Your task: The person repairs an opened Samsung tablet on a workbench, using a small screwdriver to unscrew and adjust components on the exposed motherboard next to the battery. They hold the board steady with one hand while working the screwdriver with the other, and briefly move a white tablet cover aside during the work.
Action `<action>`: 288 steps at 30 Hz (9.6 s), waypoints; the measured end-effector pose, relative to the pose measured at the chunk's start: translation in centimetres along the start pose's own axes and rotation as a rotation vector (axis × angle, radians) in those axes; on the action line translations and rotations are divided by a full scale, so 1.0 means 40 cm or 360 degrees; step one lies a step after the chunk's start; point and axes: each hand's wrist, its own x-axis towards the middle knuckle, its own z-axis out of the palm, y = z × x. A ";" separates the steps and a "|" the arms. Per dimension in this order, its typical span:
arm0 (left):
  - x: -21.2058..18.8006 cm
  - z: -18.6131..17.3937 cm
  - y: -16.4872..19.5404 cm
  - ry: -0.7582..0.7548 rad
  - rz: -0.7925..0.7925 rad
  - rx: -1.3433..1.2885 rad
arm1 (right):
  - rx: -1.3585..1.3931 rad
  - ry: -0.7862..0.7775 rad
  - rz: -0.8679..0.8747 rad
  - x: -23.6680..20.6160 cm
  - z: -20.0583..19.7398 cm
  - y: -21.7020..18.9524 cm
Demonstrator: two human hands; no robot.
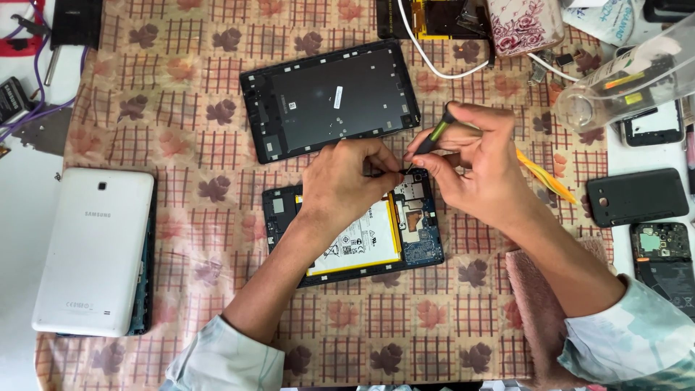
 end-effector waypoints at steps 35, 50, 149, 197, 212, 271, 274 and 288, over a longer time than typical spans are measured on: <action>0.018 0.010 -0.016 0.0046 -0.0031 -0.0065 | -0.0097 0.0069 -0.0008 -0.012 -0.002 -0.007; 0.003 -0.009 0.022 -0.0204 0.0115 0.0301 | -0.0166 0.0156 -0.0147 -0.029 0.009 0.034; 0.064 0.059 -0.106 0.0057 -0.0135 -0.2119 | -0.0195 0.0536 -0.0258 -0.024 0.011 0.002; 0.059 0.053 -0.079 0.0104 -0.0165 -0.1918 | 0.0136 0.0521 -0.0080 -0.049 0.021 0.025; 0.068 0.079 -0.100 0.0200 -0.0024 -0.1818 | 0.0006 0.0439 -0.0281 -0.017 0.019 0.007; 0.039 0.035 -0.052 -0.0276 -0.0219 -0.1629 | -0.0440 0.0530 -0.0335 -0.111 0.017 -0.029; 0.045 0.038 -0.058 -0.0237 -0.0240 -0.1729 | -0.0410 0.0532 -0.0449 -0.100 0.020 -0.022; 0.064 0.081 -0.138 -0.0182 0.0120 -0.2457 | -0.0688 0.0396 -0.0501 -0.095 -0.002 -0.088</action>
